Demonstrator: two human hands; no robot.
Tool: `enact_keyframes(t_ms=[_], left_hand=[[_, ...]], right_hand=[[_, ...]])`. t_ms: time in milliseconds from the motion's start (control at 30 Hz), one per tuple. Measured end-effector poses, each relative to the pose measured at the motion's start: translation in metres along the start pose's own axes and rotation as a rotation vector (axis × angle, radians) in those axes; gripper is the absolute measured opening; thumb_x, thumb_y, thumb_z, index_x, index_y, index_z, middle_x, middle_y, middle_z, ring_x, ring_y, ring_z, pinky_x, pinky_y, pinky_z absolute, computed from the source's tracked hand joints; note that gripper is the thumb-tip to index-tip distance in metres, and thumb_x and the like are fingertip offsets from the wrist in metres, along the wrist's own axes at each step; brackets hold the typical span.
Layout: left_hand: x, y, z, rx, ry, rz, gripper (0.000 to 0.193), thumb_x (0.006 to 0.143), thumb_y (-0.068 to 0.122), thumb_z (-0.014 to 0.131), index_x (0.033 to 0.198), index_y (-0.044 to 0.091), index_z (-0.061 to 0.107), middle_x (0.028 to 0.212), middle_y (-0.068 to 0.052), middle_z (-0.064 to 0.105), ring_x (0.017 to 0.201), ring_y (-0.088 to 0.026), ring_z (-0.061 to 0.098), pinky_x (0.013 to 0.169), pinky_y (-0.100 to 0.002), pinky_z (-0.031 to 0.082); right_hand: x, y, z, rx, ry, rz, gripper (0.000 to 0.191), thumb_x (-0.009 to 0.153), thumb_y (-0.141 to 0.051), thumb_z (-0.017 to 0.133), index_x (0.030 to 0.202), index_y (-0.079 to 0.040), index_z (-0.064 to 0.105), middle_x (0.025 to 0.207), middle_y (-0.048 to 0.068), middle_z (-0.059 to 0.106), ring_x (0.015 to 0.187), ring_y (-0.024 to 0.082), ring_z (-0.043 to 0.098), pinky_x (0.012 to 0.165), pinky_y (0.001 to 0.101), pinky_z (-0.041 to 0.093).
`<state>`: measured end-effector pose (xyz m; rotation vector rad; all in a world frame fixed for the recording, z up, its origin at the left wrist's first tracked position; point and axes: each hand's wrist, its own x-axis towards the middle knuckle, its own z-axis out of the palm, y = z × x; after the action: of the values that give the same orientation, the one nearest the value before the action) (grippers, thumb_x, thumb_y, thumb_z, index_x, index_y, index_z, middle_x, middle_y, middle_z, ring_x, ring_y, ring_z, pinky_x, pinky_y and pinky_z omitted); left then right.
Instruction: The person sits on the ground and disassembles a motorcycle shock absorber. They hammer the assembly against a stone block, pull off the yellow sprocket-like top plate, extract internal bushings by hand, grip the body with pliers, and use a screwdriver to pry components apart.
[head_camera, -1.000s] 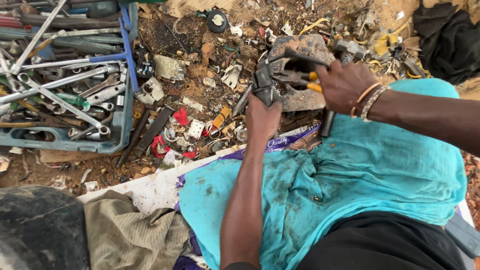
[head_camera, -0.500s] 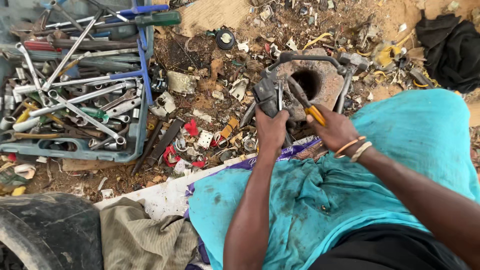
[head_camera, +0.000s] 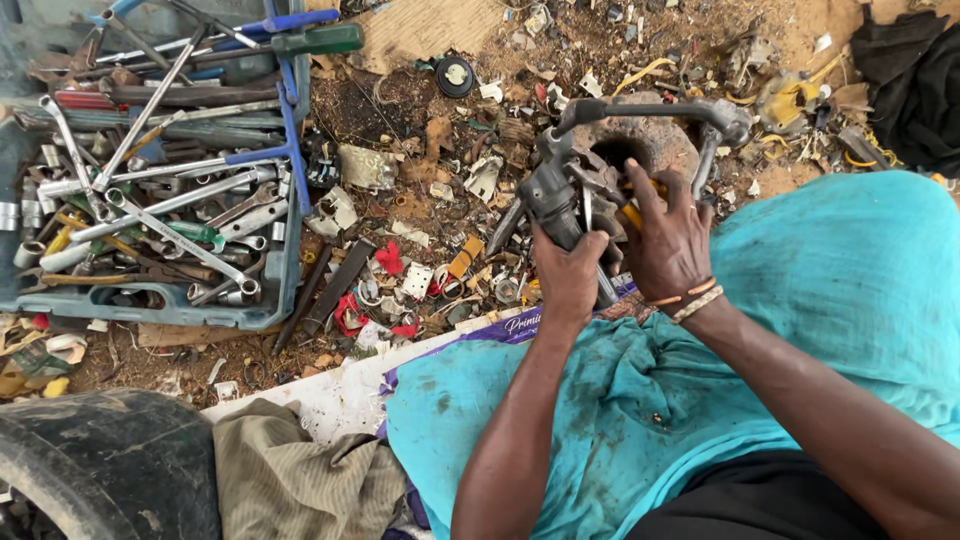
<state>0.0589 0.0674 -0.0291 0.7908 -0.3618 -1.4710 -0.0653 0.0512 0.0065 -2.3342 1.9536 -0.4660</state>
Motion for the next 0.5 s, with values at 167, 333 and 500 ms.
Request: enact_keyframes(t_ms=[167,333,500], left_hand=[[-0.006,0.001,0.004,-0.027,-0.033,-0.012,0.054,0.090,-0.006,0.061,0.137,0.004,0.039,0.095,-0.012,0.065,0.065,-0.017,0.064,0.052,-0.032,0.055],[-0.011,-0.006,0.005,-0.124,-0.072,0.019,0.048,0.092,-0.007,0.062,0.134,0.003,0.040,0.097,-0.013,0.064,0.067,-0.019,0.065,0.053,-0.034,0.055],[-0.015,-0.002,-0.003,-0.055,-0.071,-0.030,0.033,0.095,-0.005,0.063,0.125,-0.006,0.048,0.087,-0.016,0.065,0.061,-0.020,0.062,0.050,-0.035,0.052]], right_hand=[[0.000,-0.002,0.003,-0.057,0.092,-0.080,0.069,0.091,-0.027,0.076,0.152,-0.011,0.046,0.123,0.018,0.052,0.112,0.038,0.058,0.094,0.0565,0.041],[0.002,0.010,0.006,0.082,0.053,-0.064,0.057,0.095,-0.029,0.079,0.139,-0.004,0.052,0.108,0.019,0.058,0.091,0.038,0.063,0.073,0.0507,0.052],[0.025,0.040,-0.001,0.020,0.037,-0.264,0.044,0.089,-0.012,0.071,0.131,-0.005,0.058,0.096,0.014,0.061,0.076,0.033,0.064,0.062,0.0458,0.054]])
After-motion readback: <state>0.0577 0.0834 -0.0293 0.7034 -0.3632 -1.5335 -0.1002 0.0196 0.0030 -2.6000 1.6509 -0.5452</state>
